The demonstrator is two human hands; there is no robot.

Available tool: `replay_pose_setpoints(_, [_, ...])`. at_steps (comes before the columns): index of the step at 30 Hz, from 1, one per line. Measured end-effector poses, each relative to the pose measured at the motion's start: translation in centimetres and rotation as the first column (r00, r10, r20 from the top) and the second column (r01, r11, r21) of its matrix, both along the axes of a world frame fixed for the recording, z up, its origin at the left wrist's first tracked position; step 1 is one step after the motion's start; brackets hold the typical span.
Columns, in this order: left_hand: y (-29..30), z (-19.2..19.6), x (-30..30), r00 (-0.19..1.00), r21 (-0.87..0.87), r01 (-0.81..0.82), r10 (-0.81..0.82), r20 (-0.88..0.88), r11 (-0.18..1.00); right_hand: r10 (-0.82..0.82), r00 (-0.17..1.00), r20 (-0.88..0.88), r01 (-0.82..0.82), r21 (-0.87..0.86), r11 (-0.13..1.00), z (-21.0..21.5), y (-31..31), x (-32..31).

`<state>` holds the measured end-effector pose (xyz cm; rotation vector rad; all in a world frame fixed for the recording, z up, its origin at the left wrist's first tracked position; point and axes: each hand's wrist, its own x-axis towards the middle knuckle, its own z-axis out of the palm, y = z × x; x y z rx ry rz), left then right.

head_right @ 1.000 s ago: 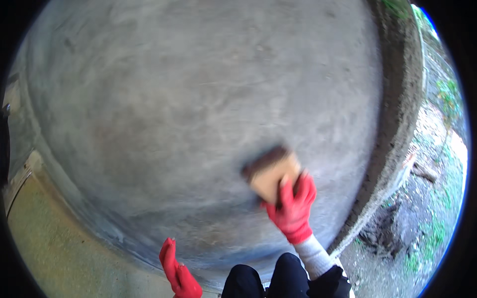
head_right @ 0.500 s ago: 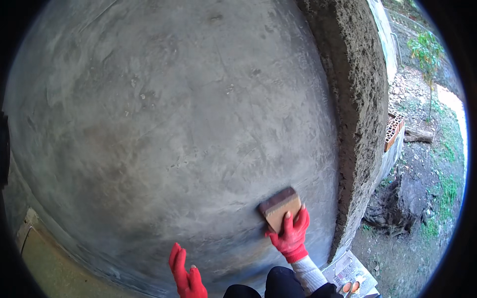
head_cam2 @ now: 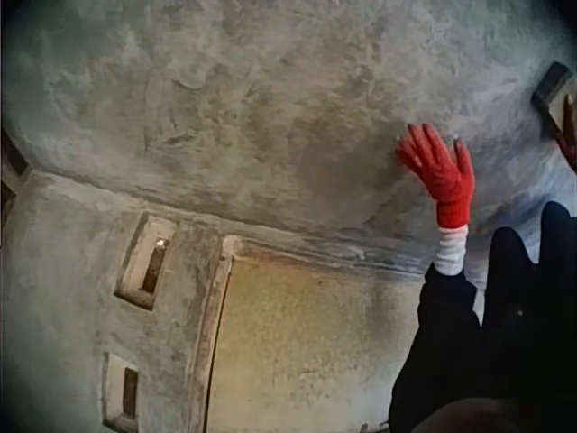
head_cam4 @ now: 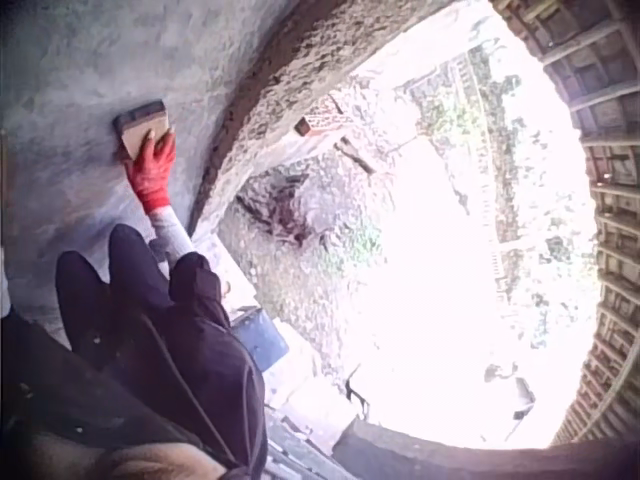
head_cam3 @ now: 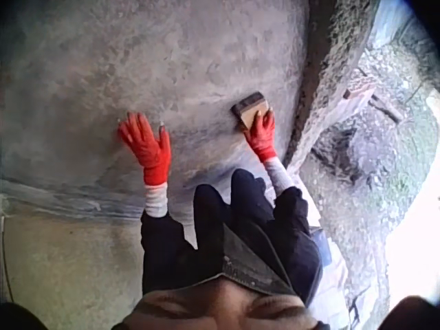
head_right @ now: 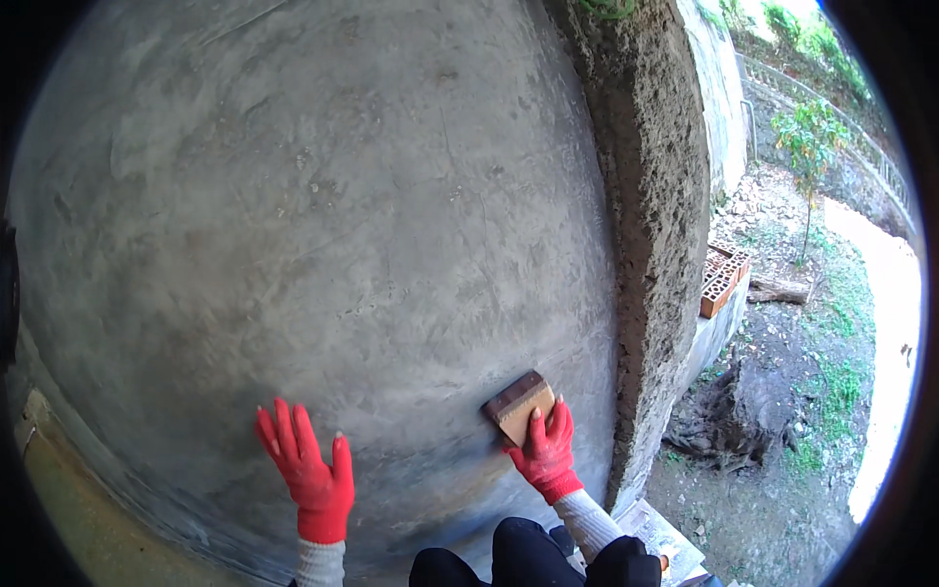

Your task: The person rubs a sanding block against a concrete wall using a circular motion while wearing red gloves.

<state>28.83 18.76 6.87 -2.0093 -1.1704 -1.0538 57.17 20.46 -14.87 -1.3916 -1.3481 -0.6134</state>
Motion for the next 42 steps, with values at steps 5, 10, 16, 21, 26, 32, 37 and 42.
replay_pose_setpoints(5, [4.6,-0.5,-1.6,0.979,0.12,-0.153,0.167,-0.114,0.981,-0.001,0.999,-0.038,0.001,-0.014,1.0,13.6,-0.1,0.7])
replay_pose_setpoints(10, [4.9,0.1,-1.6,0.995,0.209,-0.059,0.073,-0.061,0.976,-0.104,0.989,0.101,0.102,0.032,0.994,18.2,0.3,-0.4])
replay_pose_setpoints(16, [5.4,-1.1,-2.3,0.999,0.317,0.039,-0.031,-0.03,0.948,-0.008,0.978,0.208,0.036,-0.132,0.991,15.2,-0.8,2.6])
replay_pose_setpoints(21, [5.6,-1.1,-2.3,0.997,0.283,0.072,-0.062,-0.045,0.956,0.027,0.973,0.229,0.001,-0.121,0.993,19.8,-0.7,3.9])
replay_pose_setpoints(26, [5.8,-0.8,-2.5,0.996,0.261,0.075,-0.057,-0.073,0.962,-0.01,0.974,0.226,0.024,-0.06,0.998,24.0,0.7,3.2])
replay_pose_setpoints(32, [5.8,-1.2,-2.2,0.99,0.274,-0.028,0.065,-0.126,0.961,-0.132,0.973,0.19,0.099,0.17,0.98,21.4,2.1,2.9])
replay_pose_setpoints(37, [4.9,-1.7,-2.1,0.955,0.288,-0.152,0.215,-0.205,0.946,-0.129,0.991,0.026,0.125,0.133,0.983,3.5,1.6,2.1])
replay_pose_setpoints(42, [5.2,-2.0,-1.8,0.927,0.327,-0.197,0.284,-0.244,0.924,-0.07,0.969,-0.235,0.052,-0.085,0.995,-9.0,-0.3,3.5])
